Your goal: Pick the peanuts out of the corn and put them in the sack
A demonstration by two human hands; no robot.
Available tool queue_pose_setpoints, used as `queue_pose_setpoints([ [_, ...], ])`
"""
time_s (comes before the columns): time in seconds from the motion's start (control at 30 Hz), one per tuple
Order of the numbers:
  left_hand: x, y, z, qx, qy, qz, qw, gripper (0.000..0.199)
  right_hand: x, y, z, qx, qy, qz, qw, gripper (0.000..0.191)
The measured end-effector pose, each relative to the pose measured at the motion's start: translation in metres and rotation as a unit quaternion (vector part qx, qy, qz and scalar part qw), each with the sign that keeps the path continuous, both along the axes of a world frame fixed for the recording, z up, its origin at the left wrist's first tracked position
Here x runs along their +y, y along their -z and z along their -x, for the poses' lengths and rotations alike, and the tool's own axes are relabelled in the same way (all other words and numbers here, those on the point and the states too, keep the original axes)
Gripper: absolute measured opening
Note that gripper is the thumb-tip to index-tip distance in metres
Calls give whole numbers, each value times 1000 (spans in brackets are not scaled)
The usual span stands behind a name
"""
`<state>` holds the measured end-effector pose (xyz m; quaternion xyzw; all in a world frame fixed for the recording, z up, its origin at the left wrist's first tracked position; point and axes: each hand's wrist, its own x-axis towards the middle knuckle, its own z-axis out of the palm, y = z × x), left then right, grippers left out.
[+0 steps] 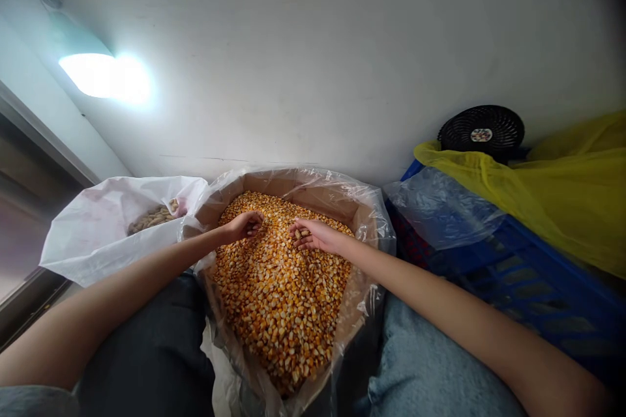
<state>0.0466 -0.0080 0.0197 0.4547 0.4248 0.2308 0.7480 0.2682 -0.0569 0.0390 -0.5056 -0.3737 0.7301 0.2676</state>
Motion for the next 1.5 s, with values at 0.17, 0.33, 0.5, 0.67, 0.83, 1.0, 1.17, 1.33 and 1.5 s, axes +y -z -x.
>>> queue_pose_setpoints([
  [0.17,2,-3,-1,-44,-49,77,995,10,1,-2,2,60,10,-6,998,15],
  [0.33,-5,-8,-8,-74,-58,119,988,23,2,-2,1,116,10,-40,992,22],
  [0.5,-8,-8,-18,-112,-55,155,980,30,3,-3,2,131,6,-76,989,33],
  [0.67,-6,-6,-29,-147,-70,157,974,35,6,-5,9,125,46,-105,986,27],
  [0.83,-9,-5,-37,-163,-50,174,970,40,10,-5,21,54,63,-137,987,20],
  [1.0,-9,-7,-36,-162,-22,176,971,47,18,-3,29,-9,35,-195,980,17],
  [1.17,-8,-8,-33,-156,-39,171,972,44,23,-1,31,-8,10,-206,978,19],
  [1.33,-9,-6,-33,-144,-43,176,973,40,21,-1,32,-24,14,-198,980,17],
  [1.5,-8,-6,-32,-131,-48,183,973,37,18,-6,32,-24,21,-191,981,16],
])
